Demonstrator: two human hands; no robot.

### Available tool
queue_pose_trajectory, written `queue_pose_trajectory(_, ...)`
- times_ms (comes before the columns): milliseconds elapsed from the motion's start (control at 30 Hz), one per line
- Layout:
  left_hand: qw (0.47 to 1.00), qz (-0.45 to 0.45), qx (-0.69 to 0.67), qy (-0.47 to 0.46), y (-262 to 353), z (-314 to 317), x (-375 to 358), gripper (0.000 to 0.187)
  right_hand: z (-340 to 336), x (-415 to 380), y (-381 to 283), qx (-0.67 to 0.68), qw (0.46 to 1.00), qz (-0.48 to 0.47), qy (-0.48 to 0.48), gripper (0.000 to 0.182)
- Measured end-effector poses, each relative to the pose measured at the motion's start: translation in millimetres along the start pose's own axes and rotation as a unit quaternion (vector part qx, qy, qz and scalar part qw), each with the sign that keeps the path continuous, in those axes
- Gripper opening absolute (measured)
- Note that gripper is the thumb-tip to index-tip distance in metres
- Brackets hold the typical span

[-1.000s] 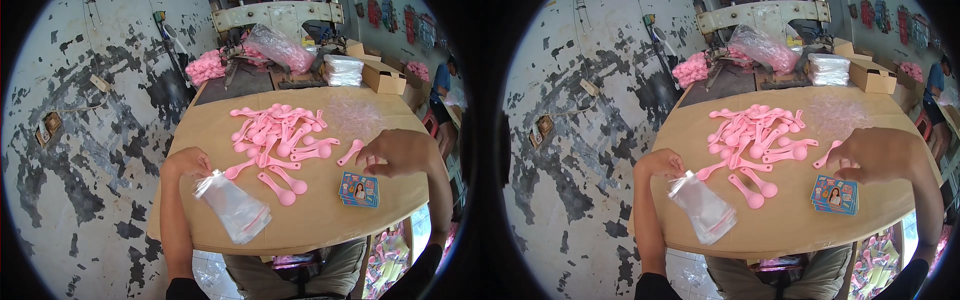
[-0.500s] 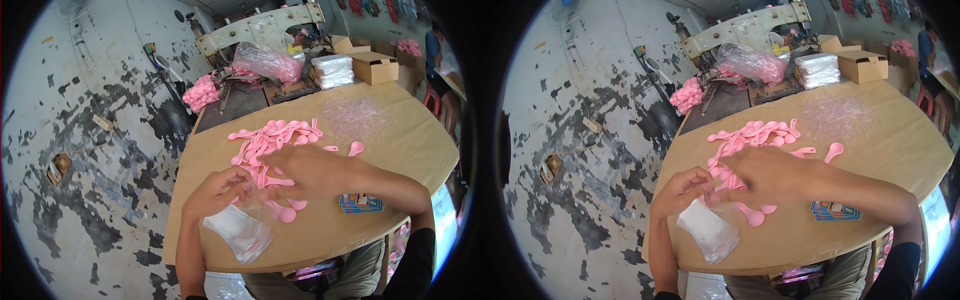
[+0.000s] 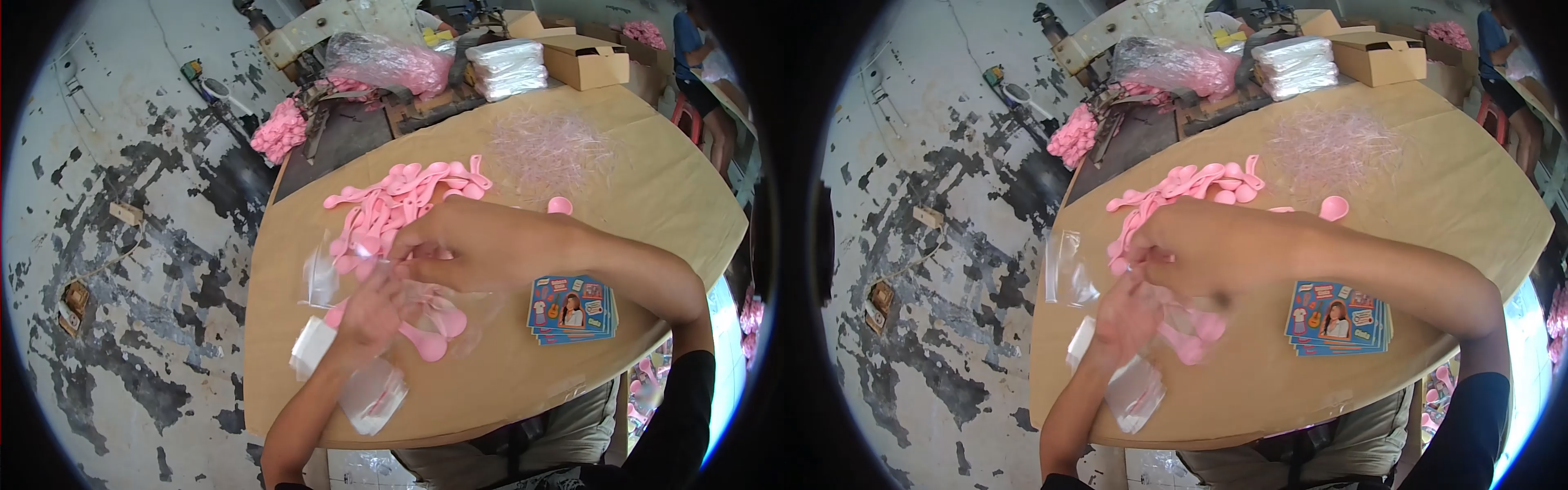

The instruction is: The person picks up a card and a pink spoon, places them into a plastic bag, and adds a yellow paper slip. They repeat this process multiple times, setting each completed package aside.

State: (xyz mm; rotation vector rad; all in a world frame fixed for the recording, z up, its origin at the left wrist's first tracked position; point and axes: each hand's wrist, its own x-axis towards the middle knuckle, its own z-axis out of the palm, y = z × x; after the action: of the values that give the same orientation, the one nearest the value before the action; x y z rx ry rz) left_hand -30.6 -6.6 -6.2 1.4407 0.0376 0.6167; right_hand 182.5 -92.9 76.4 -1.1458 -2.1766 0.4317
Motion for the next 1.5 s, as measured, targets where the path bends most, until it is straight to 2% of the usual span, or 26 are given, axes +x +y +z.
queue_pose_trajectory(67,0.991,-0.044,0.128,-0.014,-8,8,-6,0.047,0,-4,-2,-0.039,0.999,0.02,0.022,0.025)
queue_pose_trajectory(100,0.995,-0.082,0.041,0.032,6,30,-1,0.033,-5,-8,-6,-0.085,0.996,0.034,0.022,0.026)
queue_pose_trajectory(167,0.993,-0.094,-0.007,0.074,13,34,0,0.032,-22,-20,-15,-0.169,0.98,0.098,-0.027,0.029)
queue_pose_trajectory(233,0.985,-0.098,-0.057,0.133,18,32,0,0.03,-44,-28,-22,-0.228,0.94,0.204,-0.151,0.035)
queue_pose_trajectory(300,0.982,-0.085,-0.013,0.168,15,26,0,0.03,-53,-25,-23,-0.255,0.856,0.311,-0.325,0.041)
queue_pose_trajectory(367,0.976,-0.081,0.016,0.2,17,23,1,0.031,-52,-19,-9,-0.246,0.803,0.333,-0.429,0.045)
queue_pose_trajectory(433,0.97,-0.09,0.023,0.226,16,28,3,0.034,-42,-20,23,-0.222,0.814,0.284,-0.455,0.048)
queue_pose_trajectory(533,0.977,-0.086,-0.005,0.194,15,21,-1,0.029,-43,-17,36,-0.176,0.823,0.241,-0.483,0.06)
queue_pose_trajectory(567,0.978,-0.068,-0.071,0.185,8,14,-4,0.029,-44,-17,39,-0.176,0.822,0.24,-0.485,0.059)
queue_pose_trajectory(667,0.959,-0.08,-0.149,0.226,22,23,-1,0.029,-47,-17,44,-0.169,0.819,0.238,-0.494,0.055)
queue_pose_trajectory(700,0.96,-0.045,-0.138,0.239,16,22,-1,0.029,-48,-17,43,-0.161,0.818,0.237,-0.499,0.054)
queue_pose_trajectory(833,0.974,-0.026,-0.133,0.179,15,14,-3,0.032,-47,-16,31,-0.161,0.81,0.272,-0.493,0.05)
queue_pose_trajectory(900,0.979,-0.019,-0.092,0.18,13,14,-4,0.03,-44,-17,40,-0.157,0.819,0.223,-0.506,0.048)
queue_pose_trajectory(933,0.978,-0.031,-0.095,0.181,14,12,-4,0.03,-44,-18,43,-0.153,0.822,0.199,-0.511,0.047)
queue_pose_trajectory(1133,0.975,-0.06,-0.054,0.209,20,17,-3,0.028,-54,-18,33,-0.178,0.83,0.216,-0.482,0.043)
queue_pose_trajectory(1333,0.98,-0.038,-0.026,0.193,18,18,-1,0.026,-74,-22,31,-0.113,0.886,0.202,-0.401,0.034)
queue_pose_trajectory(1433,0.983,-0.018,-0.036,0.18,13,13,-2,0.029,-76,-25,27,-0.051,0.923,0.204,-0.324,0.028)
queue_pose_trajectory(1500,0.981,-0.033,-0.019,0.192,11,8,-2,0.03,-69,-23,25,-0.05,0.97,0.116,-0.207,0.022)
